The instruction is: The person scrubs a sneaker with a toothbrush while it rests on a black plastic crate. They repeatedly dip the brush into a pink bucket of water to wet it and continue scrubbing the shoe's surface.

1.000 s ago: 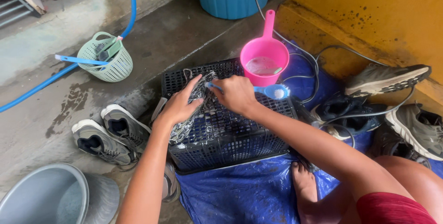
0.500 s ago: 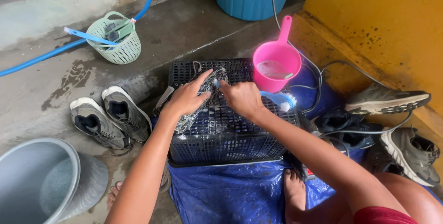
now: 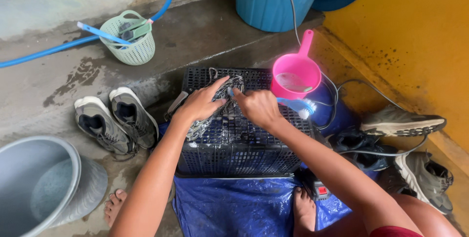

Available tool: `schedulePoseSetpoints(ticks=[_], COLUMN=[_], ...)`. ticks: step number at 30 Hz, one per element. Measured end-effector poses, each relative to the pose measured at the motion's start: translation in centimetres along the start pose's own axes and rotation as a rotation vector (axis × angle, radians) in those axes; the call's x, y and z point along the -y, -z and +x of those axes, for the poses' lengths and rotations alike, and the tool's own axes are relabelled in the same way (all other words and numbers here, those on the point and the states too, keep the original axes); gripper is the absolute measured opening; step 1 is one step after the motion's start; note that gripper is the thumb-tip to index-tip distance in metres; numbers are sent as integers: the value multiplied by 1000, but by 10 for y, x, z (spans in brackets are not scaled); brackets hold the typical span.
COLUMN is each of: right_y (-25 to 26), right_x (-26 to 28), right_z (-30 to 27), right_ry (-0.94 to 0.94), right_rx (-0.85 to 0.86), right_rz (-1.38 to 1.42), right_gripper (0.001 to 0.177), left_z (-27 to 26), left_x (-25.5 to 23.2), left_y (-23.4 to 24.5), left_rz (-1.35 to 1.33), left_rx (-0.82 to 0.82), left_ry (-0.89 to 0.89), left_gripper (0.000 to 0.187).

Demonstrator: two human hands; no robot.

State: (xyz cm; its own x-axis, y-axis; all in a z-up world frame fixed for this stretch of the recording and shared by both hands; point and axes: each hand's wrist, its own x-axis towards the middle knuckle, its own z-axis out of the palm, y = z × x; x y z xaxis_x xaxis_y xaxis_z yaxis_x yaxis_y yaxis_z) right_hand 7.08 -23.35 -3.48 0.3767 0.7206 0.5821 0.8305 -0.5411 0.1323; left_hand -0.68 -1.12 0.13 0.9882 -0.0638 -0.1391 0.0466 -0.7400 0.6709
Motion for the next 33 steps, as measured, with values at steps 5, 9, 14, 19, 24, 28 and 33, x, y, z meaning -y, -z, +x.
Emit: schedulePoseSetpoints(ticks=[5, 9, 14, 19, 24, 28, 33], right_y=[-21, -18, -13, -13, -16, -4, -2], right_x=[-9, -8, -2, -6, -11, -3, -3], right_z=[-6, -6, -3, -3, -3, 0, 0], right_ry=[22, 30, 30, 26, 8, 15, -16], right_rx=[19, 18, 18, 36, 50, 5, 23], right_rz=[-30, -37, -55, -59, -55, -68, -38], right_gripper=[25, 25, 24, 24, 26, 26, 27], left_z=[0, -1, -7, -10, -9, -9, -7], left_x=[-4, -7, -12, -17, -17, -13, -13], left_y=[0, 1, 4, 6, 4, 2, 3], left_rz=[-11, -14, -27, -24, -19, -23, -10], left_rx=[-8, -3, -10, -10, -4, -3, 7], left_ry=[-7, 12, 4, -4, -16, -18, -4], left_gripper=[72, 72, 72, 72, 71, 71, 72])
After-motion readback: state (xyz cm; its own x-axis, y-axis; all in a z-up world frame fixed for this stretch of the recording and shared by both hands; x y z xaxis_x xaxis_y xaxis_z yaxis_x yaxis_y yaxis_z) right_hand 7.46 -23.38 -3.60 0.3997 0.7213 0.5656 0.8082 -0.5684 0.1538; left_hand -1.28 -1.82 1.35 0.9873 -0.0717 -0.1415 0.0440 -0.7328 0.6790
